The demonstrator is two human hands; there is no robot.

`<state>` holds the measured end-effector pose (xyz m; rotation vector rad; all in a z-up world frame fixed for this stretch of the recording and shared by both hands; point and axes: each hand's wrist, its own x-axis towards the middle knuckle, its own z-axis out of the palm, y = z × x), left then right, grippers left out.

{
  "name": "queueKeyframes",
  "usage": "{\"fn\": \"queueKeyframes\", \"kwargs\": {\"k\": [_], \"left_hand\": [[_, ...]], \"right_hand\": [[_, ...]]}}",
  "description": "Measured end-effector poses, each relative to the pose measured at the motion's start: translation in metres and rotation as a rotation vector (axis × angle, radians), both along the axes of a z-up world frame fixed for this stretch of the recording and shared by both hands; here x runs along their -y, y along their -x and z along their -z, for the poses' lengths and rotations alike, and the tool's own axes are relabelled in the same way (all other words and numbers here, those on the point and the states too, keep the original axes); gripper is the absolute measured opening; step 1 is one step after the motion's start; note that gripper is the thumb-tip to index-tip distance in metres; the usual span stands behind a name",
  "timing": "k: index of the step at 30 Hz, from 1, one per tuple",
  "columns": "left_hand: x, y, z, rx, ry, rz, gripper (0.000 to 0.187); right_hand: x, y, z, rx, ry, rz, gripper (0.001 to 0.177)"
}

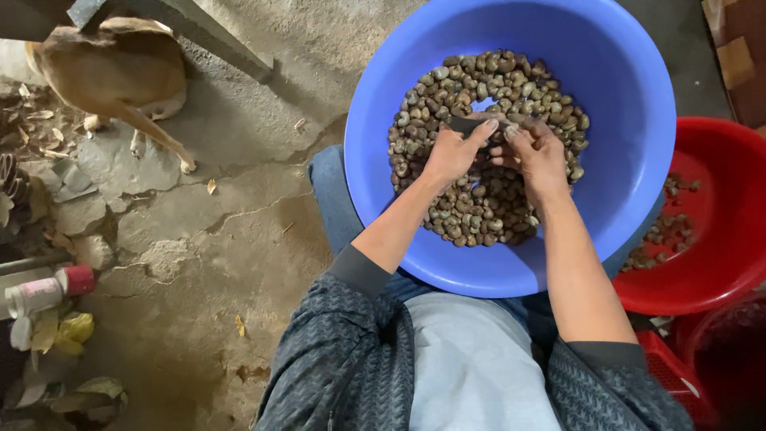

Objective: The person is using a small handheld tool to peel or clean cashew nuts, sorting them from a blue bowl into red bowls.

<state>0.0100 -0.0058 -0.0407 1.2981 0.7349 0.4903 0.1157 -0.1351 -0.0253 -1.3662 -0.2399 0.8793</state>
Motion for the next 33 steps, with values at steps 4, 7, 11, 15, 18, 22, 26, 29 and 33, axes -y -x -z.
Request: {"fn": "queueKeyframes", "kwargs": {"k": [4,7,11,15,18,22,26,29,33], "left_hand": [[0.003,-0.003,0.000,0.018,0.036,0.027,0.026],[0.001,0.000,0.010,0.029,0.031,0.031,0.027],[-0.001,0.001,-0.003,0.082,0.027,0.044,0.033],[-0.002,0.001,0.011,0.079,0.042,0.120,0.032],[-0.003,0.000,0.011,0.035,0.059,0.064,0.034],[-0.002,-0.001,0.006,0.095,0.072,0.091,0.034],[-0.001,-0.002,0.004,0.109,0.158,0.019,0.035],[-0.005,0.004,-0.012,0.086,0.123,0.177,0.044],[-0.004,-0.001,0.012,0.099,0.219,0.057,0.039]], "right_hand": [[0.000,0.001,0.004,0.015,-0.005,-0.014,0.031],[0.002,0.002,0.002,0.028,0.007,-0.027,0.031],[0.002,0.000,0.003,0.061,-0.034,-0.036,0.030],[0.003,0.000,0.010,0.058,-0.041,-0.016,0.029],[0.003,0.002,0.007,0.121,-0.037,-0.032,0.027],[0.003,0.004,0.003,0.173,-0.029,-0.019,0.025],[0.006,0.001,0.013,0.210,-0.029,-0.003,0.025],[0.006,0.000,0.016,0.242,-0.026,0.011,0.024],[0.010,-0.001,0.020,0.273,-0.018,-0.001,0.024]]}}
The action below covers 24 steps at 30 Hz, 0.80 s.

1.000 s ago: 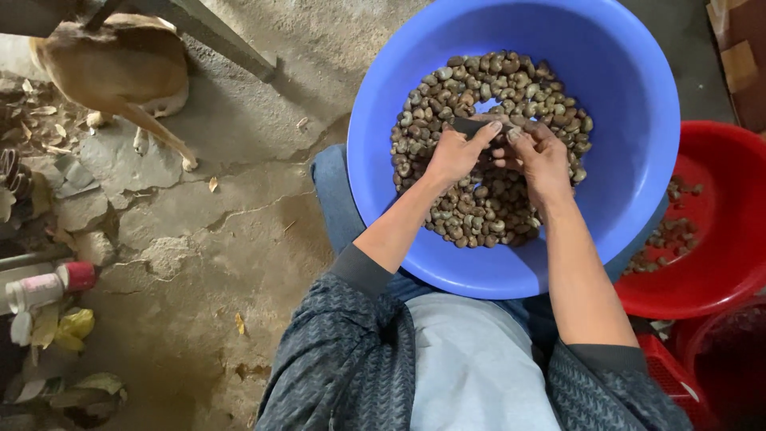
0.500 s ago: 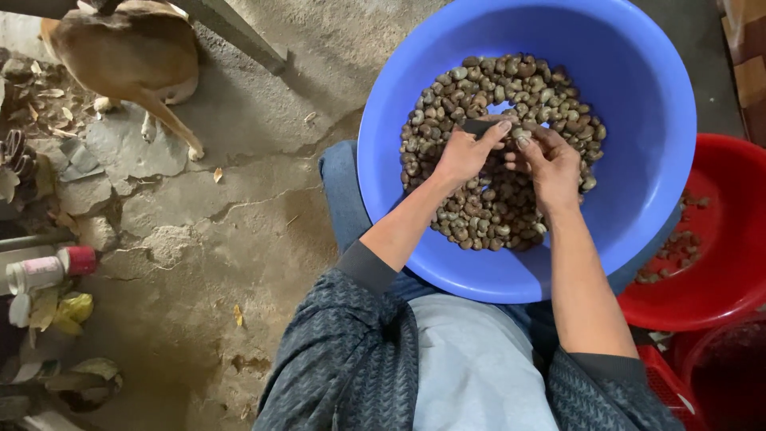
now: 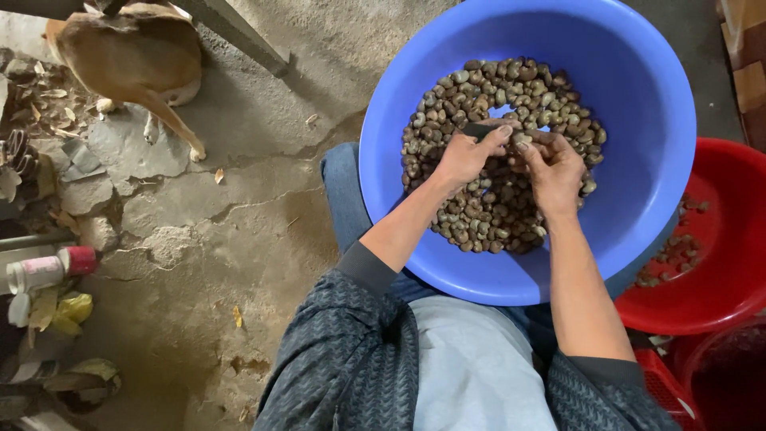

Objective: The person is using a small handheld tool to peel or clean cashew nuts, sorting them from a blue bowl into red bowls.

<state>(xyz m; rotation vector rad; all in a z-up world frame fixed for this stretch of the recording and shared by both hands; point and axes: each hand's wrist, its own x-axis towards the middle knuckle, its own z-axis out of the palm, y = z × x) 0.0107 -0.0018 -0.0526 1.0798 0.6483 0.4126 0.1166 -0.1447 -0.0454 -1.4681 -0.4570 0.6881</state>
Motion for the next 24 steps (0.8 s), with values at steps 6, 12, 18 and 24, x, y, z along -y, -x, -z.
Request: {"fn": "queueKeyframes", "kwargs": {"k": [6,12,18,24], "left_hand": [[-0.001,0.004,0.009,0.069,-0.122,0.111,0.032],[0.000,0.015,-0.027,0.030,-0.223,0.111,0.039],[0.002,0.013,-0.007,-0.024,-0.273,0.093,0.030],[0.003,0.011,-0.013,-0.046,-0.234,0.101,0.032]], "right_hand": [[-0.002,0.006,-0.016,0.257,0.137,-0.011,0.023],[-0.006,0.016,-0.049,0.485,0.236,-0.040,0.025],[-0.007,0.021,-0.055,0.651,0.358,-0.085,0.021],[-0.004,0.020,-0.049,0.665,0.453,-0.062,0.024]]}}
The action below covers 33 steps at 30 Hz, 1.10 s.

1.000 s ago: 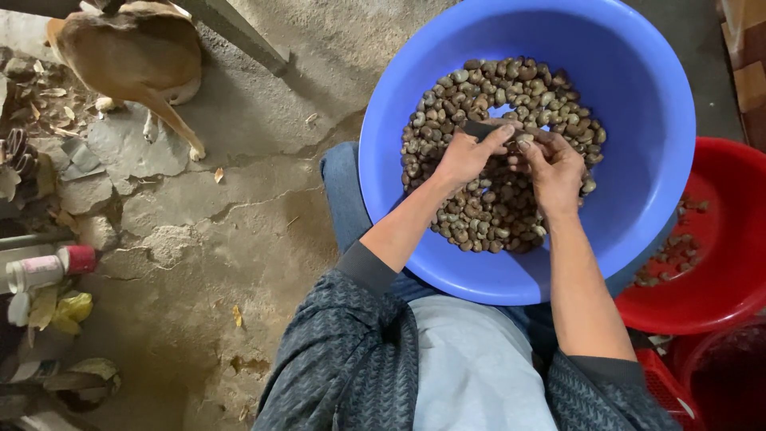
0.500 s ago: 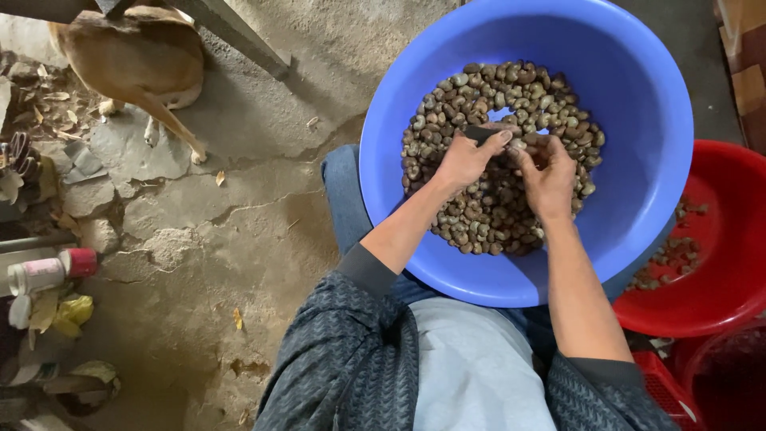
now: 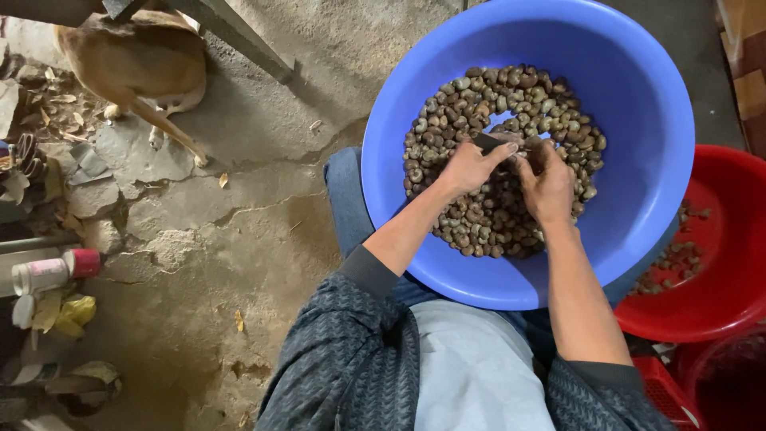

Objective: The person is using a small handheld tool to peel or clean cashew nuts, sorting them from a blue bowl into red bowls.

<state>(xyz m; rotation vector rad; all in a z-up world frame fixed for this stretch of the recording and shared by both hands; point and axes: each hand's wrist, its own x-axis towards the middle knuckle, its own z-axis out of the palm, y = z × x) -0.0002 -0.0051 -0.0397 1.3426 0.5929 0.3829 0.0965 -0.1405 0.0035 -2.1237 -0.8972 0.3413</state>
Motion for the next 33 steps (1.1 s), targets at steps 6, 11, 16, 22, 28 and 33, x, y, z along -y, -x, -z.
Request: {"fn": "queueKeyframes", "kwargs": {"k": [6,11,16,22,28,33], "left_hand": [[-0.012,-0.001,-0.035,-0.038,0.056,0.055,0.045],[-0.014,-0.004,0.024,0.020,0.112,0.034,0.044],[-0.014,-0.001,0.010,0.139,0.020,0.121,0.033],[-0.012,-0.006,0.015,0.289,0.287,0.117,0.018],[0.001,-0.007,0.001,0.304,0.306,-0.013,0.013],[0.006,-0.005,-0.019,0.268,0.180,-0.020,0.015]], "right_hand": [[0.001,0.000,0.000,-0.039,-0.046,-0.001,0.020],[0.000,0.004,0.001,-0.214,-0.112,0.009,0.013],[0.003,-0.011,0.031,-0.573,-0.221,0.097,0.015],[-0.001,-0.006,0.033,-0.868,-0.368,0.173,0.020],[-0.001,-0.009,0.032,-0.910,-0.439,0.109,0.031],[-0.002,-0.006,0.018,-0.900,-0.446,0.103,0.029]]}}
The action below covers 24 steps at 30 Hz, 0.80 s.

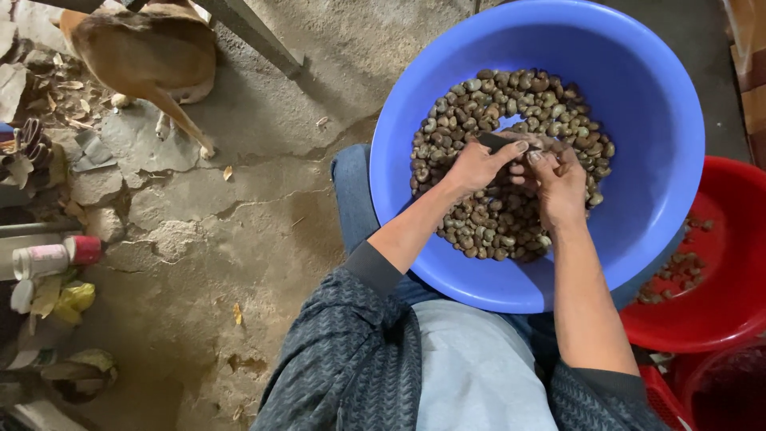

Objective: The person is using a small handheld tool to peel or clean cashew nuts, sorting them from a blue bowl into red bowls.

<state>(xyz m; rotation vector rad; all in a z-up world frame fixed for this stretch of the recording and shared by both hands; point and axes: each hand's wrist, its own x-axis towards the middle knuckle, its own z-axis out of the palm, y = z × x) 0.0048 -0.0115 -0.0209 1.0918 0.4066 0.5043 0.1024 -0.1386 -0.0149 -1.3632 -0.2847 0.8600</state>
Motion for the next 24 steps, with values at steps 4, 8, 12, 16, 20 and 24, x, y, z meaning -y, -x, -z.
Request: {"fn": "queueKeyframes", "kwargs": {"k": [4,8,12,16,20,24], "left_hand": [[0.004,0.007,-0.025,-0.025,-0.017,-0.039,0.014],[-0.003,0.003,0.009,-0.107,0.042,-0.061,0.020],[-0.008,0.003,0.010,-0.168,0.049,0.001,0.038],[-0.010,0.003,-0.005,-0.198,0.062,0.076,0.053],[-0.011,0.003,0.028,-0.125,0.093,0.055,0.051],[-0.011,0.006,-0.004,-0.216,0.022,0.118,0.059]], "right_hand": [[0.000,-0.002,0.005,0.001,-0.017,0.015,0.032],[0.004,-0.007,0.023,0.046,-0.027,0.018,0.033],[0.008,-0.010,0.026,0.118,-0.026,-0.002,0.037],[0.009,-0.010,0.029,0.140,-0.014,0.031,0.033],[0.006,-0.010,0.032,0.190,-0.014,0.039,0.029],[0.008,-0.008,0.033,0.240,-0.009,0.033,0.030]]}}
